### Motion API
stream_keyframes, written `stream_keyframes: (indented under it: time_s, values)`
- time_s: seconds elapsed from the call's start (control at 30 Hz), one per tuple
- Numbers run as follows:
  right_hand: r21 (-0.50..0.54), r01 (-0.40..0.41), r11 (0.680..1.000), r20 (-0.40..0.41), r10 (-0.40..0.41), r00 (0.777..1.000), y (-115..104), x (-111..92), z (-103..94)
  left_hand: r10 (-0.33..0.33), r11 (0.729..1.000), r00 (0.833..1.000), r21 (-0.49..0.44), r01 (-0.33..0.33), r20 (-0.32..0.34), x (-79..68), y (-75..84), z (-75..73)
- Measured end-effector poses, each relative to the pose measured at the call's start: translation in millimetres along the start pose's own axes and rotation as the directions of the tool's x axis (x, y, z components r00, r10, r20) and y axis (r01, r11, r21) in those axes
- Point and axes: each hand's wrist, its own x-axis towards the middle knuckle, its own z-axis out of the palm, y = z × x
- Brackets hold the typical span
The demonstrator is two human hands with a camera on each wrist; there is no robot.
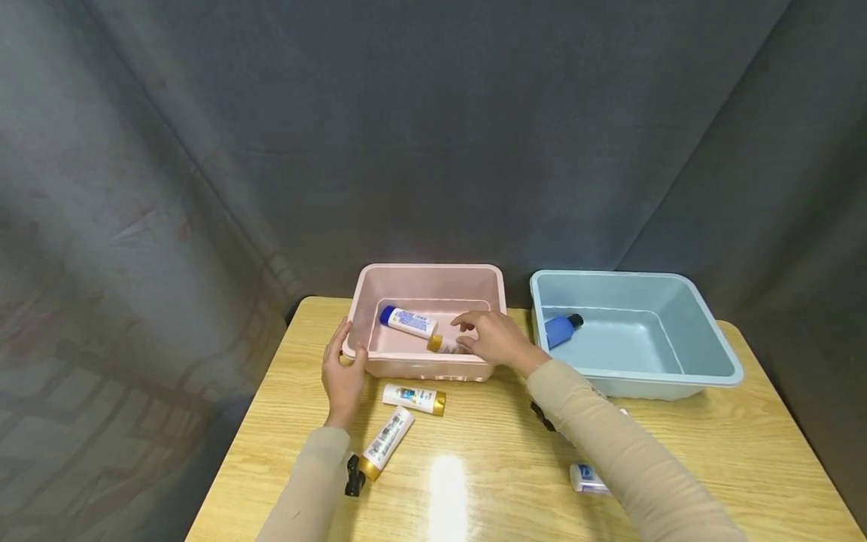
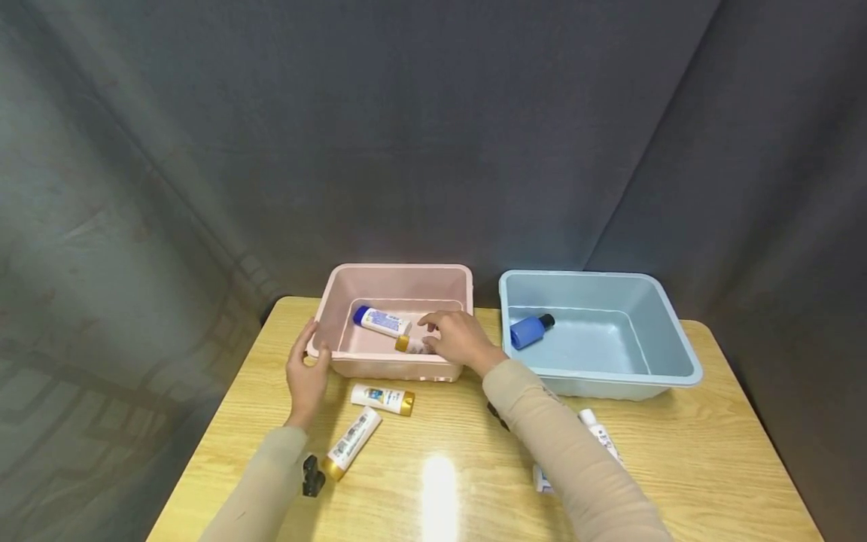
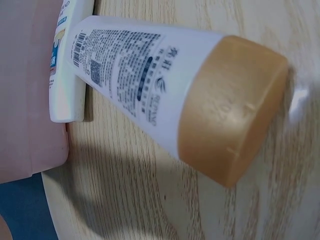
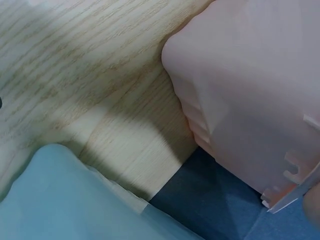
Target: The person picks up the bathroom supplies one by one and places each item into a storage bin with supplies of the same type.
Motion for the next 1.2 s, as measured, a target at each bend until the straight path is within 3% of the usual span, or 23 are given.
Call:
stream_keyframes:
  time_s: [0.33, 0.7, 1.2]
  values:
    - [0.005, 0.017, 1.0, -0.045, -0.017, 0.999, 1, 1, 1.6, 0.048, 0.999, 0.998, -0.016, -0.049, -0.032, 1.7, 0.7, 1.8]
    - [0.065, 0.022, 0.998, -0.104, -0.015, 0.995, 4, -2, 2.2, 0.015, 0.999, 1.0, -0.028, -0.015, -0.021, 1.9, 3.6, 2.2]
    - [0.105, 0.075, 0.992, -0.291, -0.042, 0.956, -17, -20, -2.3, -0.031, 1.0, 0.999, -0.005, 0.031, -0.008, -0.8, 3.6, 0.6]
